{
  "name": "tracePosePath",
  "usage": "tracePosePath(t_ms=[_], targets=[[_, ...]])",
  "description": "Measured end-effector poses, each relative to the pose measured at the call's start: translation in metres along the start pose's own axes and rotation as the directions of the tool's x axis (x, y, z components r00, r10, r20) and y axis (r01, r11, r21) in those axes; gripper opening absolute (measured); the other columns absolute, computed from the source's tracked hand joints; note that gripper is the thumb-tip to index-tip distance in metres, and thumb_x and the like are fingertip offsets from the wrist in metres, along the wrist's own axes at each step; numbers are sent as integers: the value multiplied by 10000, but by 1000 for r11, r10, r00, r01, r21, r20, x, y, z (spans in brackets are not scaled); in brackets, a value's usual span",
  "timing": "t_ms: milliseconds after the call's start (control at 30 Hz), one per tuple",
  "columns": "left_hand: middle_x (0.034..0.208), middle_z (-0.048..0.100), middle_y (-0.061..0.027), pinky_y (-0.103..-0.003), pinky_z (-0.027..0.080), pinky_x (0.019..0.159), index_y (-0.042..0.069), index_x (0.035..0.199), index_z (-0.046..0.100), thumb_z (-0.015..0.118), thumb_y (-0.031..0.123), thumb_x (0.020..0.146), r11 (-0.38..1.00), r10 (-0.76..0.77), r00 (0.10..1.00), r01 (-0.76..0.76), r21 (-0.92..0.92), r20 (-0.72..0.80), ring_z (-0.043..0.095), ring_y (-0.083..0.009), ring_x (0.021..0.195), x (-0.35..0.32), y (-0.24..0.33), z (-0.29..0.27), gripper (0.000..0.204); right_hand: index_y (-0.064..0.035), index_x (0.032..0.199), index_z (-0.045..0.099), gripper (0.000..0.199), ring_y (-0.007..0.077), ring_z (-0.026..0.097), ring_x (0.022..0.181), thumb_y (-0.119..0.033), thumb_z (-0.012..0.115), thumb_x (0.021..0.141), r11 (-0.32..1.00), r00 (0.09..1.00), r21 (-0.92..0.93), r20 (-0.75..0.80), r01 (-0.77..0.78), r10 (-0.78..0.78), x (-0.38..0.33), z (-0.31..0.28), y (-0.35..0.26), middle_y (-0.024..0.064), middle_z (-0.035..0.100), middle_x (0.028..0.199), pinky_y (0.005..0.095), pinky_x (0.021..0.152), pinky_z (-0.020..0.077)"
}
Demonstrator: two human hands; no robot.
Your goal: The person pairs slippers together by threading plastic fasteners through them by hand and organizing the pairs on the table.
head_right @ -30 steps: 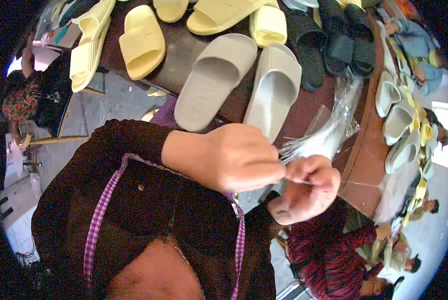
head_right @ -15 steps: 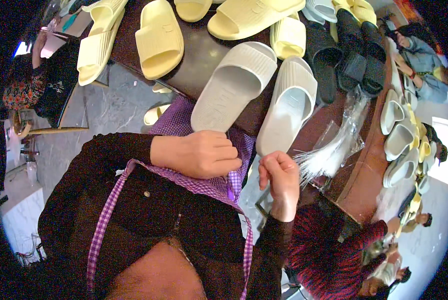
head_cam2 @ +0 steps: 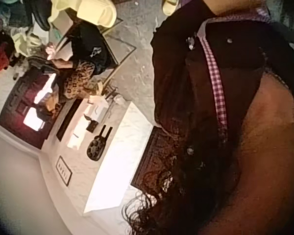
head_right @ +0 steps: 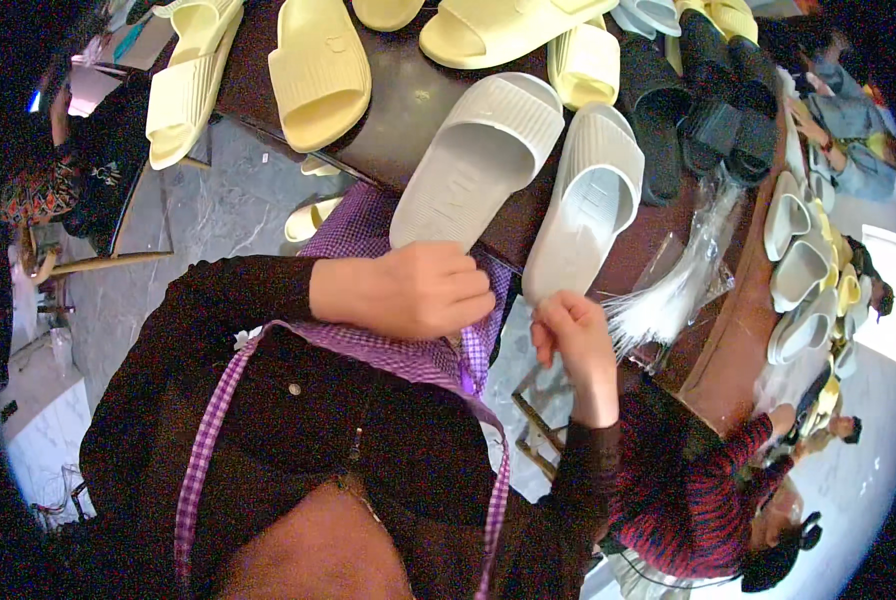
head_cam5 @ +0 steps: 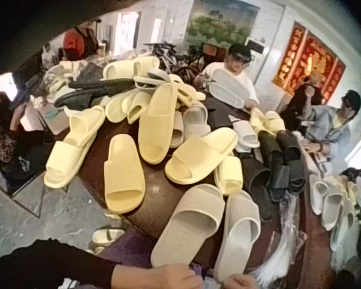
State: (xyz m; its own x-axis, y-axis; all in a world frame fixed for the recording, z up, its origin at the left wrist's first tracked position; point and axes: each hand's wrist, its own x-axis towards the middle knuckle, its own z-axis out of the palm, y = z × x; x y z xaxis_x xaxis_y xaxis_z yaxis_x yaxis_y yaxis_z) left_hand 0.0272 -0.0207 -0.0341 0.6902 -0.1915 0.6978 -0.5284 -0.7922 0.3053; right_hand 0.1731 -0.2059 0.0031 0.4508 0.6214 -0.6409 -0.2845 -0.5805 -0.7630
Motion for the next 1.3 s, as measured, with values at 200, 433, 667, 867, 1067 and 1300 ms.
tracePosePath(t_ms=[200,433,667,867,1067,1300], targets=[[672,525,-75,-338,464,553,58,664,527,585,128,671,988,-154,988,154,28,-6,568,-244,623,16,-38,18,91,-33,687,556,255,90,471,418,-203,521,874,819,973,-562,-103,115,-207,31,-16,-50,19,521,547,232,375,347],[699,563,-90,-367,483,580,50,677,563,591,128,711,974,-215,976,214,77,15,593,-269,663,30,-70,32,90,39,687,584,308,167,554,455,-214,536,855,354,817,-917,-57,185,-574,97,-46,-53,100,558,539,297,417,426],[712,519,-98,-391,461,614,44,686,545,641,117,711,984,-168,980,174,42,-105,553,-279,674,32,-86,37,124,48,708,593,332,184,573,475,-243,554,861,213,677,-958,-29,190,-735,92,-41,-56,117,568,548,305,449,448],[739,526,-97,-389,459,631,42,717,569,640,120,726,977,-202,969,209,41,-141,556,-280,700,28,-92,35,106,6,716,617,357,126,547,471,-289,532,900,585,896,-803,-172,113,-409,71,-52,-79,67,568,548,262,435,422],[740,534,-96,-392,467,632,39,713,569,637,131,735,973,-216,968,223,50,-127,565,-281,703,29,-92,34,116,-52,753,618,331,70,479,435,-330,533,911,829,898,-525,-249,191,-364,91,-96,-106,10,544,553,229,398,349],[759,558,-94,-401,487,633,37,698,566,637,155,742,971,-224,969,231,55,-106,583,-282,712,28,-94,36,144,-26,719,615,353,80,454,424,-358,616,840,649,828,-756,-308,86,-469,175,-109,-119,8,543,558,246,376,312]])
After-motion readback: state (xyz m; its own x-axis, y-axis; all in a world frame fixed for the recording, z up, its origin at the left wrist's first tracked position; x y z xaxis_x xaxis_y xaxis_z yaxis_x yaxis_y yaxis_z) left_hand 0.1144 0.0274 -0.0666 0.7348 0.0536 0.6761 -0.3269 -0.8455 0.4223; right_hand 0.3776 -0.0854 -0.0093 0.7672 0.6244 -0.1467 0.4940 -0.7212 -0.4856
